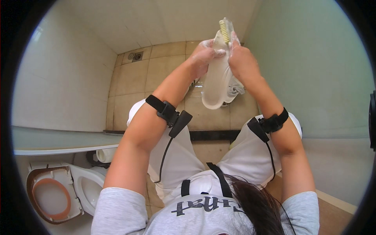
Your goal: Cleaning a white shoe and its insole using a brush and soap in a bathroom environment.
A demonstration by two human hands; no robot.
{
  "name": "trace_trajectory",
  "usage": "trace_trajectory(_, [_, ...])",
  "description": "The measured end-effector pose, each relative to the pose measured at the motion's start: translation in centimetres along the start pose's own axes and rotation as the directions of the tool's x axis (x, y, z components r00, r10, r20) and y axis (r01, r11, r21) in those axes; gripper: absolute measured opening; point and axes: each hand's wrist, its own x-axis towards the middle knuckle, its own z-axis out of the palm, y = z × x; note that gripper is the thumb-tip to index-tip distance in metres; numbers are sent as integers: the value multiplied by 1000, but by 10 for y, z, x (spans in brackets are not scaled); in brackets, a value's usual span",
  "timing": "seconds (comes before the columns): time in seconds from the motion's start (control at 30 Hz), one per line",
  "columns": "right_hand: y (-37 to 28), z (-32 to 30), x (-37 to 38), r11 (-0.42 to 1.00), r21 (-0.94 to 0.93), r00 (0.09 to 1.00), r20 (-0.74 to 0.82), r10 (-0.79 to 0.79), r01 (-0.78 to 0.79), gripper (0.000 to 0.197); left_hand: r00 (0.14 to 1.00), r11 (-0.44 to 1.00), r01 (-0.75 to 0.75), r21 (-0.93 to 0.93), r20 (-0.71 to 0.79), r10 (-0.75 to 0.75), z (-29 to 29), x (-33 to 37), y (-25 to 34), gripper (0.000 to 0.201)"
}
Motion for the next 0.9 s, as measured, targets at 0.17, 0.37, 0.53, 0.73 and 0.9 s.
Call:
trace_trajectory(0.17, [-23, 0, -44, 999, -13, 982, 182, -44, 47, 58, 989, 1000, 9, -29, -145, -13, -15, 5, 2, 33])
trace_trajectory(0.37, [-24, -15, -30, 999, -44, 994, 107, -1, 5, 56, 999, 999, 27, -40, -39, -28, -3, -4, 12, 33])
trace_trajectory(0.53, [-4, -13, 4, 999, 33, 1000, -15, 6, -5, 55, 998, 997, 14, -79, 55, -10, 3, -8, 8, 32])
trace_trajectory(0.73, [-9, -4, 4, 997, -17, 996, 49, 71, -70, 54, 998, 999, 8, -39, 57, -6, 5, -16, 17, 34])
trace_trajectory(0.9, [-2, -4, 7, 997, -15, 997, 29, 76, -75, 52, 992, 992, 43, 118, -127, -28, -5, -17, 17, 31])
